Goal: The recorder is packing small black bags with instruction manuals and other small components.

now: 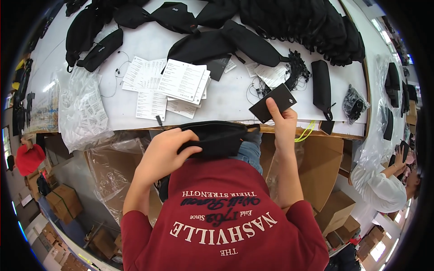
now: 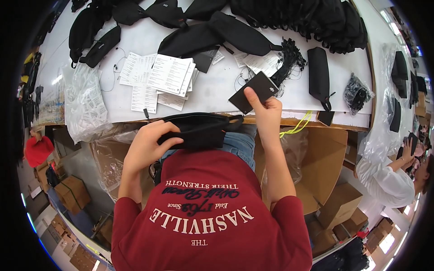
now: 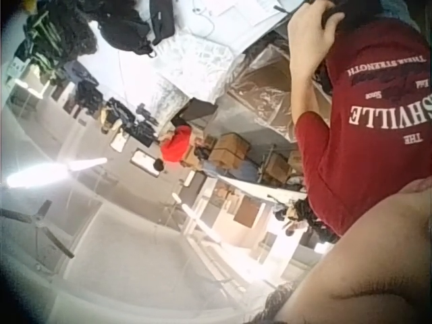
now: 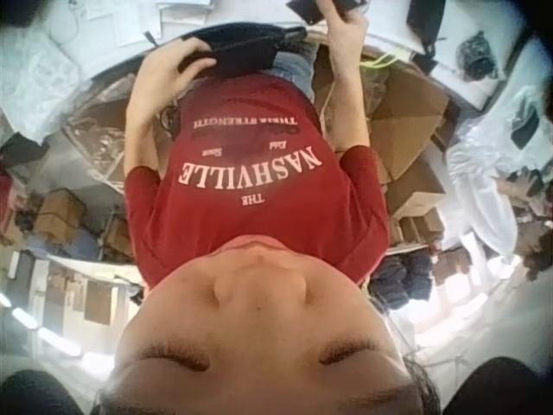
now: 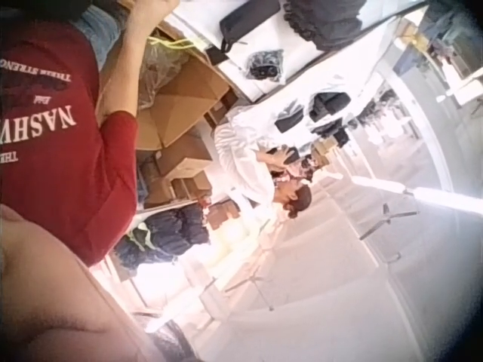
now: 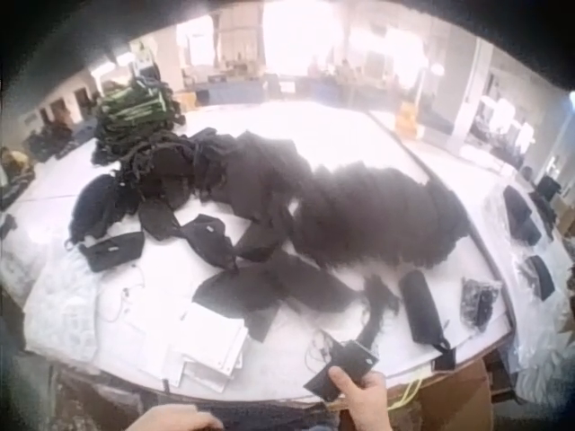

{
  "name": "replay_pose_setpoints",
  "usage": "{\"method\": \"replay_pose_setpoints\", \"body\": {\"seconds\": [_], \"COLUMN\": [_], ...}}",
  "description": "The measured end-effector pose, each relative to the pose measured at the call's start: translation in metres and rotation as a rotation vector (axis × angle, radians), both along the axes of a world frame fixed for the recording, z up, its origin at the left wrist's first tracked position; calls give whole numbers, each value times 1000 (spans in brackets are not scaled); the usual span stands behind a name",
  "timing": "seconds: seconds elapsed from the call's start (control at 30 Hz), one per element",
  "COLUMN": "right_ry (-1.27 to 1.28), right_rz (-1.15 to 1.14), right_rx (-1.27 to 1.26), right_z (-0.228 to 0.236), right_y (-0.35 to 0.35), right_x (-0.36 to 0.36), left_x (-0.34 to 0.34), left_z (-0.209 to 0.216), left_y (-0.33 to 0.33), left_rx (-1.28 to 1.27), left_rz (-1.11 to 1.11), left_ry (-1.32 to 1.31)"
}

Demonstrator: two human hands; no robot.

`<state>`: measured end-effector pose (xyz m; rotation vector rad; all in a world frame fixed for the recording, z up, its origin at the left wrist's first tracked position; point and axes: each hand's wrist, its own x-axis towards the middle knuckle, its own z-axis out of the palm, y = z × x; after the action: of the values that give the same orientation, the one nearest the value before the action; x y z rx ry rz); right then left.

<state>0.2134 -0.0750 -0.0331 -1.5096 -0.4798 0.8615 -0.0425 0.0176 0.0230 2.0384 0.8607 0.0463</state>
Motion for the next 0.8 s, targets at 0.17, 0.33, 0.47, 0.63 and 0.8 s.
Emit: {"method": "replay_pose_setpoints", "body": {"seconds": [0.17, 0.33, 0.47, 0.63, 0.8], "right_ry": [-784, -927, -659, -601, -663], "right_rz": [778, 1109, 1117, 1038, 923], "right_rx": [-306, -236, -305, -216, -173], "right_z": [56, 42, 45, 25, 25], "right_y": [6, -10, -16, -41, -46], "right_x": [-5, -12, -3, 9, -1], "left_x": [30, 46, 44, 85, 179], "left_z": [-4, -9, -18, -21, -90], "left_y": [-13, -17, -7, 26, 74], "left_rx": [185, 481, 164, -171, 579], "left_rz": [-139, -429, -447, -412, -160], "left_ry": [-293, -409, -257, -75, -128]}}
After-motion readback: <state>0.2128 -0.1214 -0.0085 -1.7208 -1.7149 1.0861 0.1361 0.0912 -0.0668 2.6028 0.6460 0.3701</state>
